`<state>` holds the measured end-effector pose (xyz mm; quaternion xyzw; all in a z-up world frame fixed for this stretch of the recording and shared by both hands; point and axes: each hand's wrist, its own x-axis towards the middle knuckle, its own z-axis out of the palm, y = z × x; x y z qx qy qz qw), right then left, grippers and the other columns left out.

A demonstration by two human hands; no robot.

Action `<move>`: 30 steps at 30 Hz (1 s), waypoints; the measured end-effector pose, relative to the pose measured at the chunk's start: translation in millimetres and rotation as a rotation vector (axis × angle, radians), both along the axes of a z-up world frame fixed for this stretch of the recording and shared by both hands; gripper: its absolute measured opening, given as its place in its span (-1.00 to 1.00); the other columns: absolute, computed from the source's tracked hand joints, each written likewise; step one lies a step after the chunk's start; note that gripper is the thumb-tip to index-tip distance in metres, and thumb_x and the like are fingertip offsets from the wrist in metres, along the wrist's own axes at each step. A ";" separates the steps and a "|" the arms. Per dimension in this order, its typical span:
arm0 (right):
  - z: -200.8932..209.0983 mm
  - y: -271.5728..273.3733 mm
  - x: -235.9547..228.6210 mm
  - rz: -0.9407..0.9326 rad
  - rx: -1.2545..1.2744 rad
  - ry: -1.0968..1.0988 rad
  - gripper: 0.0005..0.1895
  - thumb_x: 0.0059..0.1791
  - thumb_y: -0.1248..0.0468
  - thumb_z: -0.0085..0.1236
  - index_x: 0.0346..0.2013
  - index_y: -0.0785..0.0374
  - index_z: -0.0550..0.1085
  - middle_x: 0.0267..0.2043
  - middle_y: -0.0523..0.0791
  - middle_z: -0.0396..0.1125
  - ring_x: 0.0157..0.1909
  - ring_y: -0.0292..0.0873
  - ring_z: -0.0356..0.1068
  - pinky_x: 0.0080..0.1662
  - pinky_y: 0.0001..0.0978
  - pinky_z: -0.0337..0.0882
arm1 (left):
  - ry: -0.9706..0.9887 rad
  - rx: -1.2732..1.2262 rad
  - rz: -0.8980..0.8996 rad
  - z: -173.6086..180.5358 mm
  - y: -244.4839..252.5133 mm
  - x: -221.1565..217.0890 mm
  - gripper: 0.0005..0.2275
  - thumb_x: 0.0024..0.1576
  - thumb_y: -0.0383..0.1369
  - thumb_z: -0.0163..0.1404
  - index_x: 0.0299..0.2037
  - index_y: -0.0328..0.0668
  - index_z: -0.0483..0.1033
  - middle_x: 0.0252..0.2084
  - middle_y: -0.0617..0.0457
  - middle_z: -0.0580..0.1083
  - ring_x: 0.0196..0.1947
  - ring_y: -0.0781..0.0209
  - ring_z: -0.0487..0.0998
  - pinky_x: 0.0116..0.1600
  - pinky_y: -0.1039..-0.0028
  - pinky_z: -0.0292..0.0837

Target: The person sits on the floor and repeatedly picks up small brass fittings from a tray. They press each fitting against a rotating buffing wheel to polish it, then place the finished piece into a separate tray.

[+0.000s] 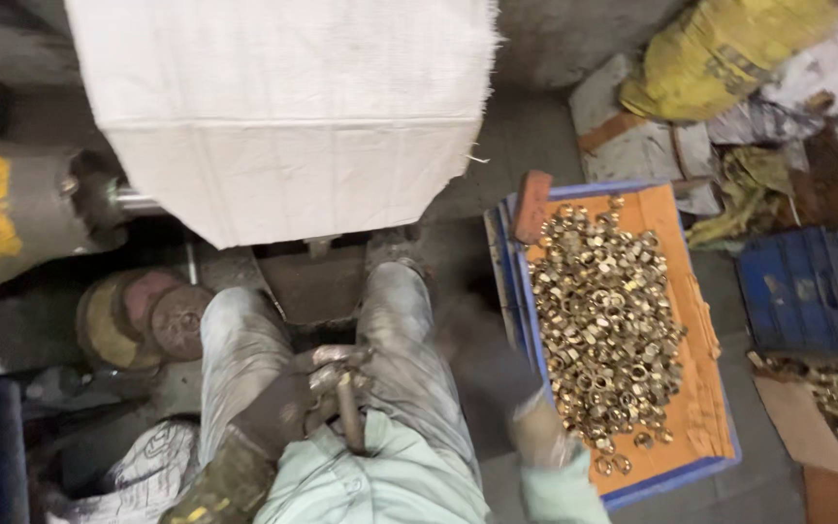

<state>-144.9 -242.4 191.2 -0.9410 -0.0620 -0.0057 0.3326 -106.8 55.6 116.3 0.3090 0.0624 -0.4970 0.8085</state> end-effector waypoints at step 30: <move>-82.9 64.4 68.0 -0.065 1.608 0.759 -0.40 -0.02 0.30 0.26 0.27 0.23 0.26 0.04 0.03 0.39 -0.09 0.01 0.46 -0.09 -0.10 0.52 | -0.178 0.145 -0.010 14.0 16.0 -30.5 -0.72 0.12 -0.52 0.04 0.05 -0.35 0.48 0.02 -0.04 0.51 0.05 0.10 0.60 0.10 0.34 0.55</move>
